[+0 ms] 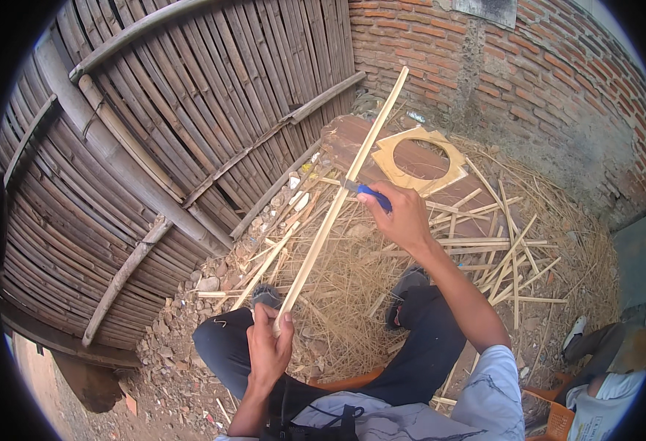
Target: The person sits on the ground and uses a blue utility knife to shave a long, thin bamboo strip. They hold the strip with their left hand and repeatedly scrape the blade along its length to smooth the surface, occasionally rotating the strip to work on different sides.
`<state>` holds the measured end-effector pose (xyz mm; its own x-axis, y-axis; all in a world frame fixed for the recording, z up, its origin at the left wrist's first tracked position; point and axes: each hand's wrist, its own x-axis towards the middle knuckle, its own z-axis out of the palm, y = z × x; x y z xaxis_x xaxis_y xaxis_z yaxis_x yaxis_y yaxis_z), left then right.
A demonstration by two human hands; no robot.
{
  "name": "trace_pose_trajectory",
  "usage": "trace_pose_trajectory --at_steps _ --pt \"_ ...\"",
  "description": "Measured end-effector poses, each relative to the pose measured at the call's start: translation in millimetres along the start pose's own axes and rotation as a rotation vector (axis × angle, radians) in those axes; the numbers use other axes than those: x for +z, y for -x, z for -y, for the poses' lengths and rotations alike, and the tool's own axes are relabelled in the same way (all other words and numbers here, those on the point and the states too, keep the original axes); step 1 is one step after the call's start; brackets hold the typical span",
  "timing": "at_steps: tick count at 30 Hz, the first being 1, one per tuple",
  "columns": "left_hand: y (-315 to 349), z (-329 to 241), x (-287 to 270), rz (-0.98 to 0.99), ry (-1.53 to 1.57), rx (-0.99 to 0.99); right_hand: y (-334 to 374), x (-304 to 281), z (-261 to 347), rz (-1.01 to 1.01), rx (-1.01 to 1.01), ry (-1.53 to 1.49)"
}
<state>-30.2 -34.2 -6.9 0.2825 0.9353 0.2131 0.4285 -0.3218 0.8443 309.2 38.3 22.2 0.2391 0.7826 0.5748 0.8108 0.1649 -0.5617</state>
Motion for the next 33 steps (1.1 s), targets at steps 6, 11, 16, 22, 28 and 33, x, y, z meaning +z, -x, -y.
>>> trace_pose_trajectory --at_steps 6,11,16,22,28,33 --pt "25 23 -18 0.023 -0.019 -0.030 -33 -13 -65 -0.143 0.223 0.054" --pt "28 41 -33 0.051 0.025 -0.066 -26 -11 -92 -0.161 0.237 -0.127" --pt "27 67 -19 0.080 0.498 -0.232 -16 -9 -35 0.151 0.497 -0.695" --pt "21 68 7 0.152 0.284 -0.082 -5 -2 16 0.208 0.485 -0.876" --pt "13 45 0 0.253 0.010 -0.064 -1 5 19 0.099 0.462 -0.850" --pt "-18 39 -20 0.566 -0.009 -0.001 3 -4 20 0.093 0.450 -0.831"
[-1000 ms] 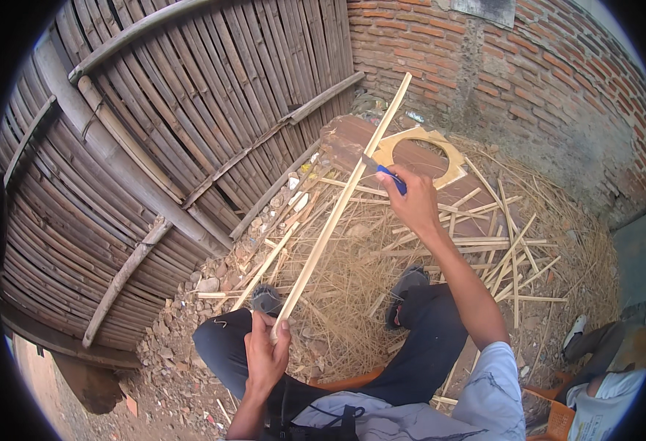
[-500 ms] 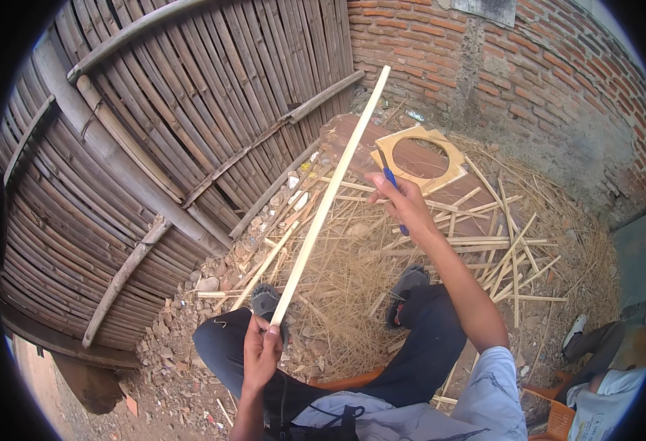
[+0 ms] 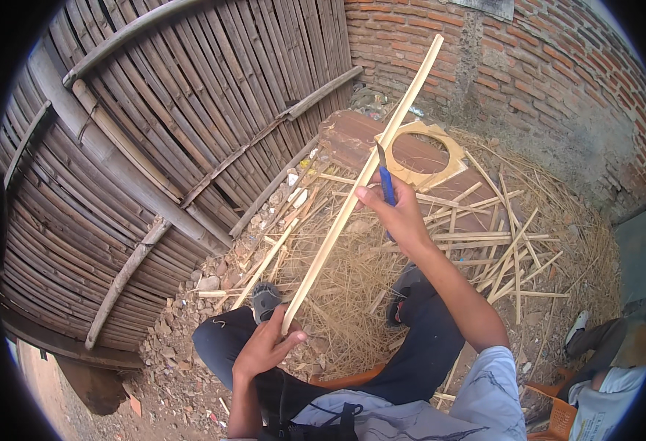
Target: The person sits on the ground and uses a blue utility knife to shave a long, thin bamboo strip. They hold the strip with their left hand and repeatedly scrape the blade along its length to smooth the surface, occasionally rotating the strip to work on different sides.
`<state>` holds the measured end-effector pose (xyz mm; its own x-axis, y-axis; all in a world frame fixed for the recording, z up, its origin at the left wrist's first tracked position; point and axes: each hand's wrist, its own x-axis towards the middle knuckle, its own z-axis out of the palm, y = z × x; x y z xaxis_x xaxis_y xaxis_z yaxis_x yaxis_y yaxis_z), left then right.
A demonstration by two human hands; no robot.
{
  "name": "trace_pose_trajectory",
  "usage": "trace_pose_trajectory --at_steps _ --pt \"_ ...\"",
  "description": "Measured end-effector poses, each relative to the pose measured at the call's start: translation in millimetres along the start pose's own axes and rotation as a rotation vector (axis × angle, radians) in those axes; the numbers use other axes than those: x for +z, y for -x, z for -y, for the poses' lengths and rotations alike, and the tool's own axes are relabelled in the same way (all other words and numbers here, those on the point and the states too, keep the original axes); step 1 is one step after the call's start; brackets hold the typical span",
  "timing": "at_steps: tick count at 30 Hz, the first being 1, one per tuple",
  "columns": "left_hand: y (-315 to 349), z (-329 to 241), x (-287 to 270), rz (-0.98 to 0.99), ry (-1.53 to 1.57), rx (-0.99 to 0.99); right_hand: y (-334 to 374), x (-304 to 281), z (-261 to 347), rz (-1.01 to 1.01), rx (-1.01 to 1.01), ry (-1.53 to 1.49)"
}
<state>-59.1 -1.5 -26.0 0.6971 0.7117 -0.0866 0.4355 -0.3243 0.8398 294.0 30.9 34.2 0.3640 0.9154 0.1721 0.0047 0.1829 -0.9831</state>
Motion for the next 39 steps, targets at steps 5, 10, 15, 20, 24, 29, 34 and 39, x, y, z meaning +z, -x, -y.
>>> trace_pose_trajectory --at_steps 5,10,15,20,24,29,34,39 --pt "-23 8 -7 -0.083 0.216 0.103 3 -1 2 0.091 0.005 0.005" --pt "-41 5 -6 -0.056 0.473 0.034 6 0 5 0.137 -0.029 0.015" --pt "-37 -1 5 -0.232 0.578 -0.069 10 2 12 0.103 -0.079 0.003" --pt "-35 -15 13 -0.427 0.520 -0.044 22 5 -2 0.117 -0.330 0.141" --pt "-31 -28 12 -0.500 0.416 0.036 44 12 6 0.224 -0.475 0.352" --pt "-29 -48 12 -0.548 0.426 0.068 61 32 7 0.265 -0.751 0.606" --pt "-28 -64 13 -0.581 0.383 0.117 67 42 8 0.256 -0.844 0.687" --pt "-32 -60 19 -0.692 0.332 0.186 70 48 9 0.223 -0.926 0.695"
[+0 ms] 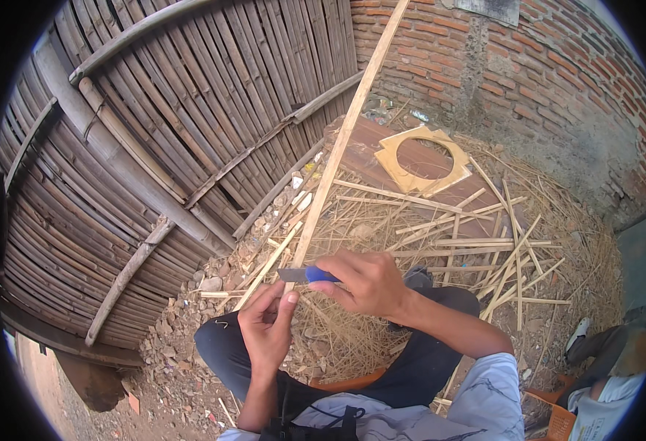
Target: The person sits on the ground and uses a blue utility knife to shave a long, thin bamboo strip. They hold the strip with their left hand and repeatedly scrape the blade along its length to smooth the surface, occasionally rotating the strip to work on different sides.
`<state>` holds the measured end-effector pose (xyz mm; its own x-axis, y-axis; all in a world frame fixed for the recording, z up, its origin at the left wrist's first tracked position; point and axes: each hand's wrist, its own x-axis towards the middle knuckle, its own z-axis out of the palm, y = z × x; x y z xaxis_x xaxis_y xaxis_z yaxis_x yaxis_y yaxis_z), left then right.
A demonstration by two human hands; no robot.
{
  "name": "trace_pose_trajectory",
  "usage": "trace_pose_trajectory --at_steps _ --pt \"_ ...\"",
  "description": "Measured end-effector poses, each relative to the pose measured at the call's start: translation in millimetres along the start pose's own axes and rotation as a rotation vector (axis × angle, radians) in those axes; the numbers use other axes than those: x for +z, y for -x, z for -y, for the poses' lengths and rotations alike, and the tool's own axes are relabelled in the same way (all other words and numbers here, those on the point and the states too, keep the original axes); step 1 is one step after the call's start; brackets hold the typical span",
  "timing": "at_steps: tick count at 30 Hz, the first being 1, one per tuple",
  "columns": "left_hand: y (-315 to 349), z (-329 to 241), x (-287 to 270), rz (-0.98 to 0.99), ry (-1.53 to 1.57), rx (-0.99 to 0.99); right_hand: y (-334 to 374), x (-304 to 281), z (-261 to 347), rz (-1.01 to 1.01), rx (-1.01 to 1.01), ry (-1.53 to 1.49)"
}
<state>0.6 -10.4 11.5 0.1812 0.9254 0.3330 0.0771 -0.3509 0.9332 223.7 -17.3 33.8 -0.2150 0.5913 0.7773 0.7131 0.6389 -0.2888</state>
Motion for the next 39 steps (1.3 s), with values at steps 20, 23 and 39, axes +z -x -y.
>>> trace_pose_trajectory --at_steps 20,23,39 --pt "6 -1 -1 0.023 -0.144 -0.017 -6 -12 -29 -0.132 0.189 0.146" --pt "24 9 -14 0.102 -0.073 -0.156 -13 -32 -57 -0.225 0.285 0.194" --pt "17 7 -21 0.117 -0.007 -0.258 -8 -31 -50 -0.163 0.288 0.110"
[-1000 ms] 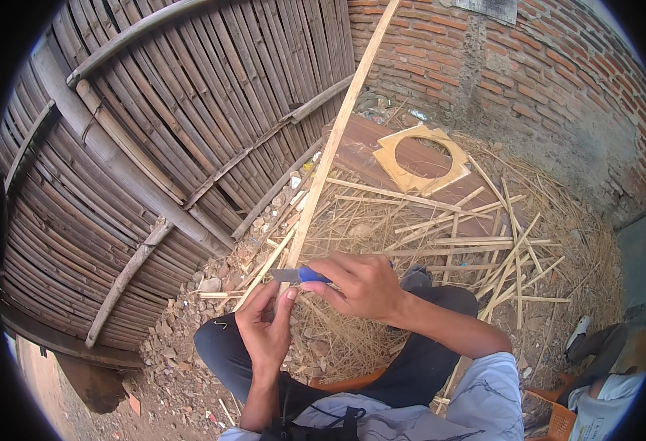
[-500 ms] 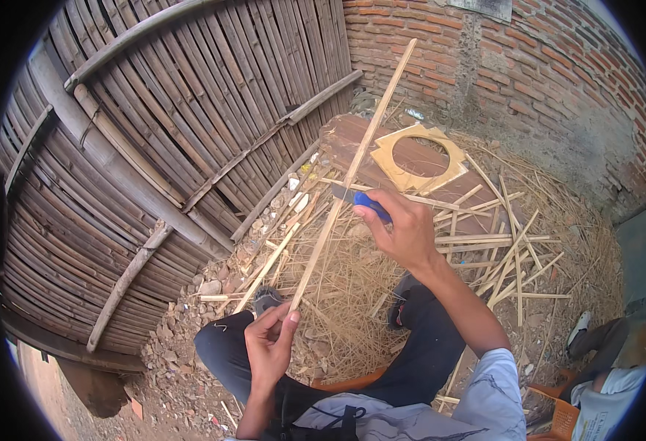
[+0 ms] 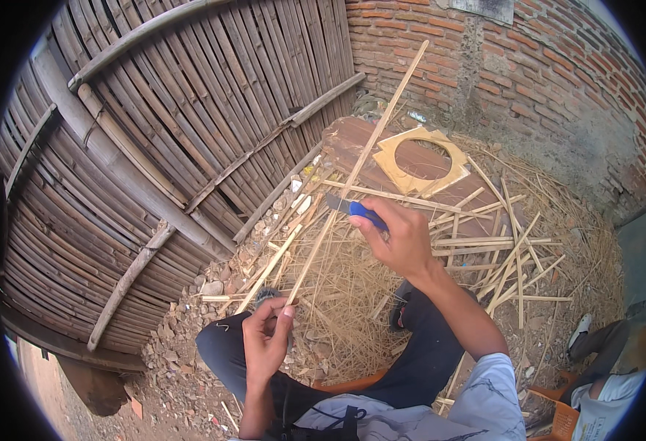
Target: The person sits on the ground and uses a blue utility knife to shave a long, thin bamboo strip. They hold the strip with their left hand and repeatedly scrape the blade along its length to smooth the surface, occasionally rotating the strip to work on different sides.
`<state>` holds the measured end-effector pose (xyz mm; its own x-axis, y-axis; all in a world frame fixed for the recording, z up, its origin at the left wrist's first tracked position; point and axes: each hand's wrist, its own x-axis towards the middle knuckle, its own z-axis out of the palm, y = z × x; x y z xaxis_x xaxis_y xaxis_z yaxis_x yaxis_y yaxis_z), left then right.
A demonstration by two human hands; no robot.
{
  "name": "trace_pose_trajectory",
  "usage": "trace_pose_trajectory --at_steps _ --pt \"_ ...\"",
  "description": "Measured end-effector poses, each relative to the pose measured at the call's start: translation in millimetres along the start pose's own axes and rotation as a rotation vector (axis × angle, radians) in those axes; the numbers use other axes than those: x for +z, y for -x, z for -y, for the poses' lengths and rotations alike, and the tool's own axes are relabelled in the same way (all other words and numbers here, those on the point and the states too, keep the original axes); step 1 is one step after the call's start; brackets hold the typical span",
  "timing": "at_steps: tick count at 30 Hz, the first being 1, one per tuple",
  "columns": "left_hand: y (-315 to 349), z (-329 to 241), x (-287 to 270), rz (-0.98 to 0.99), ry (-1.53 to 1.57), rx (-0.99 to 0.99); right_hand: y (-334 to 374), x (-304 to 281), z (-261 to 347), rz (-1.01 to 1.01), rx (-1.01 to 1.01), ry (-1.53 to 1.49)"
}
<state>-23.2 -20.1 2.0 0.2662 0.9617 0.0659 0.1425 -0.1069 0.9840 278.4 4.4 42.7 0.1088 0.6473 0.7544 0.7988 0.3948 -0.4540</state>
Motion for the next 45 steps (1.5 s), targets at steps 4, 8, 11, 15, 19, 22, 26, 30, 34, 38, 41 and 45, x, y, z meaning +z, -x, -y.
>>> trace_pose_trajectory --at_steps 4,8,11,15,19,22,26,30,34,38,41,45 --pt "-3 8 0 -0.105 -0.055 0.128 2 0 4 0.013 -0.039 -0.010" --pt "-2 6 -1 -0.165 -0.256 0.247 2 -2 7 0.050 -0.033 -0.005" --pt "2 6 -4 -0.177 -0.283 0.262 1 1 3 0.046 -0.073 0.005" --pt "8 12 -17 -0.162 -0.304 0.205 -3 1 -14 -0.019 -0.023 0.059" --pt "20 24 -31 -0.135 -0.298 0.152 -17 -13 -36 -0.023 0.065 0.102" --pt "23 22 -38 -0.141 -0.279 0.165 -20 -12 -45 -0.016 0.120 0.120" --pt "28 10 -54 -0.123 -0.406 0.164 -25 -10 -67 -0.037 0.201 0.132" --pt "36 10 -78 -0.090 -0.455 0.131 -32 -19 -94 -0.107 0.289 0.155" --pt "45 13 -105 -0.094 -0.472 0.124 -35 -27 -111 -0.174 0.337 0.188" --pt "52 15 -133 -0.102 -0.534 0.126 -33 -33 -129 -0.239 0.360 0.215" --pt "54 5 -149 -0.144 -0.612 0.105 -32 -36 -135 -0.297 0.387 0.187" --pt "55 11 -148 -0.203 -0.549 0.027 -30 -28 -114 -0.218 0.410 0.124"
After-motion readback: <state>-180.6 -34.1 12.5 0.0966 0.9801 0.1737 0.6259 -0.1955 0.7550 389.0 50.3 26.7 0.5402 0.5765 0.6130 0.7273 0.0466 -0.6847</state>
